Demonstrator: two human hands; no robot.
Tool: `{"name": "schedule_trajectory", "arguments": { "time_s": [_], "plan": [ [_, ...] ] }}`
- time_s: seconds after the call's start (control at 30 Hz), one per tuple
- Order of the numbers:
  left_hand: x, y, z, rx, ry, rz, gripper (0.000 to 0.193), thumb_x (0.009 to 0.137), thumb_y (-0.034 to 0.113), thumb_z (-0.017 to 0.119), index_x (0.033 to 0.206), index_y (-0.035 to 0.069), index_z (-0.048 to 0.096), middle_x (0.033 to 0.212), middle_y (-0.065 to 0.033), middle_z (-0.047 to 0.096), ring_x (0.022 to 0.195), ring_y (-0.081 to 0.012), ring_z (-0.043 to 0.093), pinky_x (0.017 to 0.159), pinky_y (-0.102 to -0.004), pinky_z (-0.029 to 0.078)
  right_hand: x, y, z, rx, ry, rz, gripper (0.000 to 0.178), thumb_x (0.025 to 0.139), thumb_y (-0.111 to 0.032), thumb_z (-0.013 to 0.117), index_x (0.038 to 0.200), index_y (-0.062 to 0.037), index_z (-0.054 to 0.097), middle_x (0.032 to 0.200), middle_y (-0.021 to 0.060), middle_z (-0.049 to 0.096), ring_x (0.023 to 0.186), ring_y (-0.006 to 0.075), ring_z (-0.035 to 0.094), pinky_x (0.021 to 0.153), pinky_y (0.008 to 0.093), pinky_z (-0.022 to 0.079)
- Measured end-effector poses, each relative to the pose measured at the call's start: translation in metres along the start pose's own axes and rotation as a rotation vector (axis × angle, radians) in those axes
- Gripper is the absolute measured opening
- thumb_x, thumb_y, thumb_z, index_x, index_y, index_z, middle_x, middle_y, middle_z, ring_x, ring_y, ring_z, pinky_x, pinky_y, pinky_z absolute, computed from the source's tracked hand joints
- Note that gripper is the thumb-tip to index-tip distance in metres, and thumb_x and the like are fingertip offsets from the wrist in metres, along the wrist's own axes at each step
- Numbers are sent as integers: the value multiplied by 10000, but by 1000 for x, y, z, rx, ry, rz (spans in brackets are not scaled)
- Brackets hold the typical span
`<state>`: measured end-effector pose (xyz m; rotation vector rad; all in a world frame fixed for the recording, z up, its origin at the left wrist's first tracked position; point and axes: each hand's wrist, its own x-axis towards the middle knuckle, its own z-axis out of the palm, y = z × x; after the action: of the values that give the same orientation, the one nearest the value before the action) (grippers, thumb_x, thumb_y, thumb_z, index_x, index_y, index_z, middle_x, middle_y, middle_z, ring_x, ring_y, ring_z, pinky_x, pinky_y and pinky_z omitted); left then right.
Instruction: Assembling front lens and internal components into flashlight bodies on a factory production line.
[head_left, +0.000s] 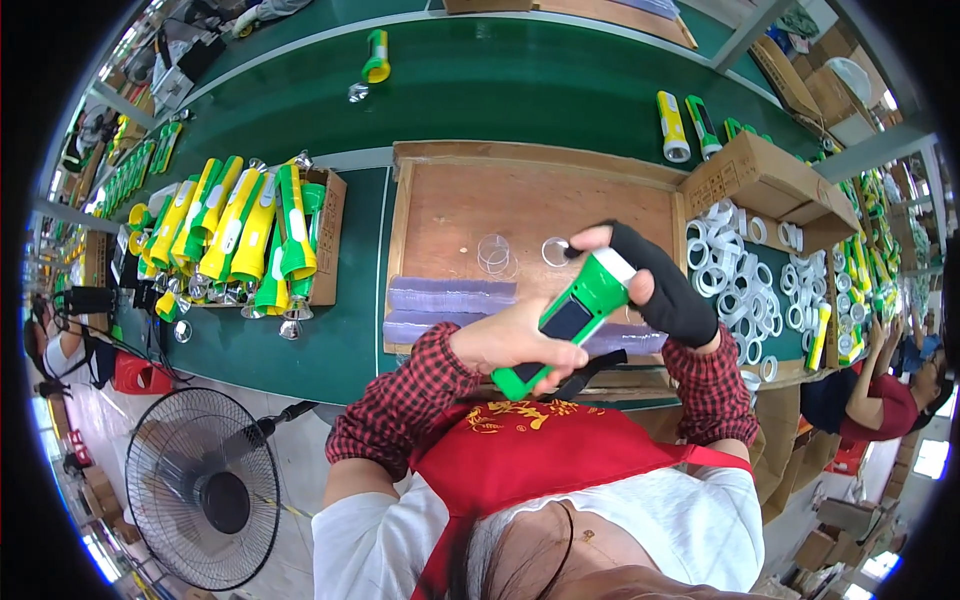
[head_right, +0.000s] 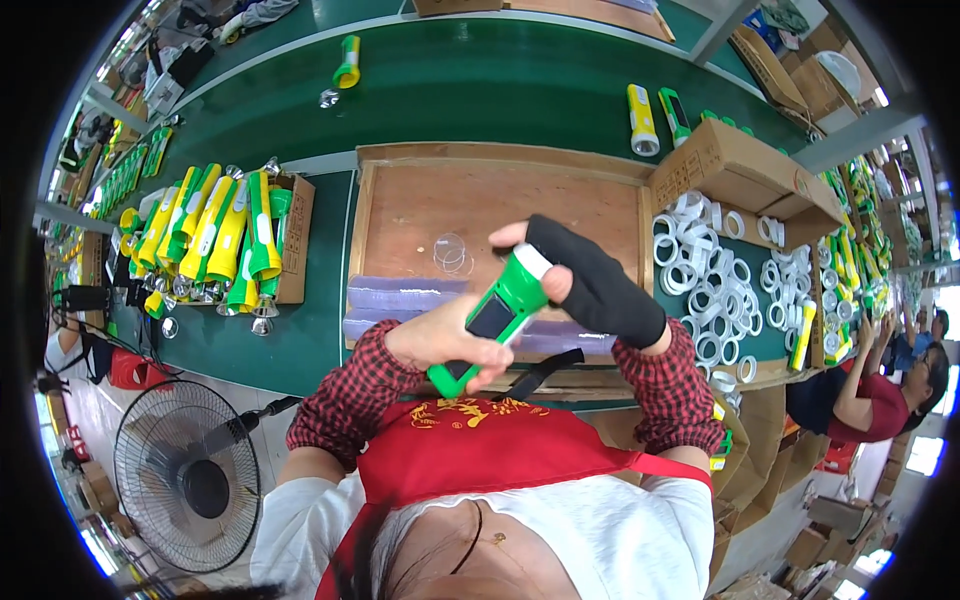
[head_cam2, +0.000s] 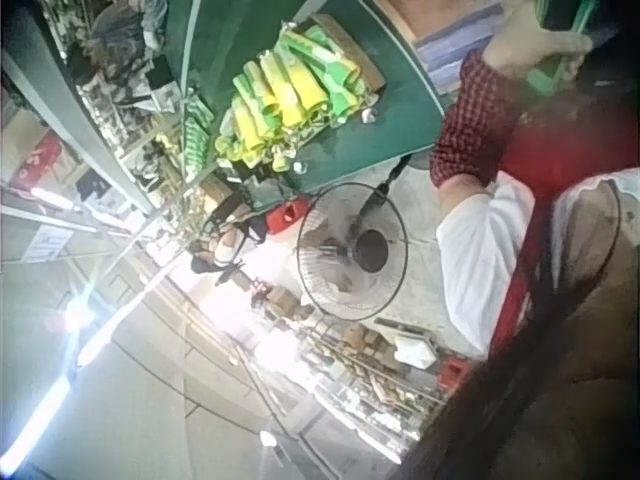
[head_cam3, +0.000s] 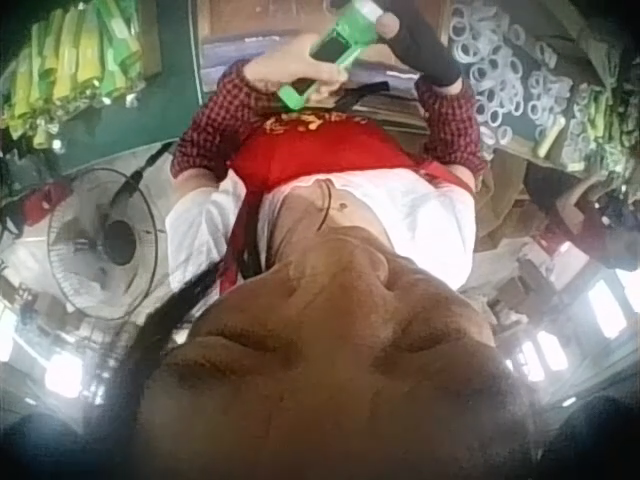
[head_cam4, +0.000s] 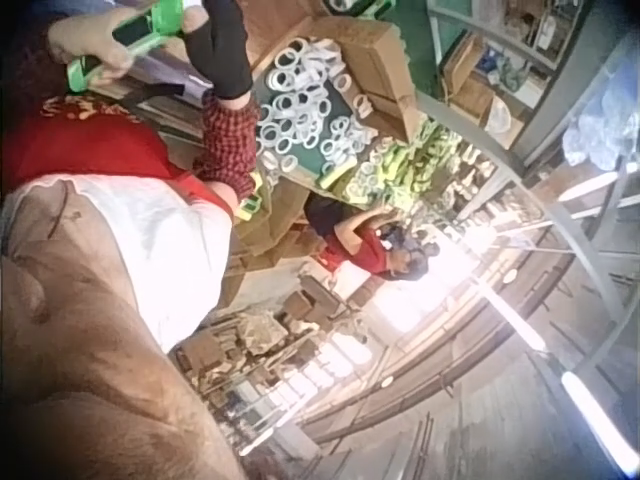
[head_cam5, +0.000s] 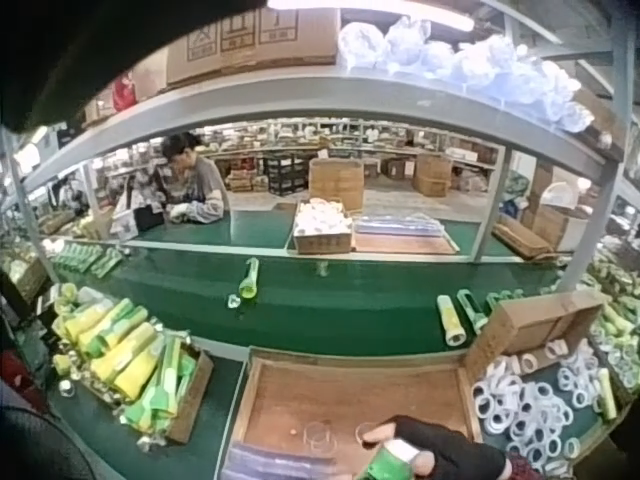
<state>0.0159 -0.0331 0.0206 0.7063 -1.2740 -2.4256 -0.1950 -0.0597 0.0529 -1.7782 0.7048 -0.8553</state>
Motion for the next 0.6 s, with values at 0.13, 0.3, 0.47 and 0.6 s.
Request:
{"name": "schedule_trajectory", "arguments": {
  "time_s": [0.13,0.3,0.47,0.6],
  "plan": [
    [8,8,-16,338,324,1,360,752,165,715,988,11,491,694,-51,578,511,-120,581,467,-274,479,15,27,9,-126,174,63,394,1033,-367,368,1054,-28,567,863,71,587,822,159,587,744,283,462],
    [28,-13,-41,804,602,74,460,763,242,722,1027,-38,471,762,-189,634,591,-274,659,554,-367,523,32,60,8,-143,226,50,337,1036,-306,369,1043,-29,562,871,78,585,818,158,579,744,286,458],
    [52,24,-80,1016,666,159,590,765,376,741,1097,-54,510,934,-306,630,901,-432,640,785,-489,516,73,80,-29,-283,303,129,317,1028,-288,400,1039,-26,578,899,83,599,838,185,584,762,310,457],
    [76,67,-187,1343,1239,506,470,840,382,667,1134,27,578,1107,-178,586,997,-367,588,816,-465,515,114,94,-74,-539,649,-73,167,960,-167,560,1067,-40,578,932,129,594,839,230,600,732,319,467]
  ]
}}
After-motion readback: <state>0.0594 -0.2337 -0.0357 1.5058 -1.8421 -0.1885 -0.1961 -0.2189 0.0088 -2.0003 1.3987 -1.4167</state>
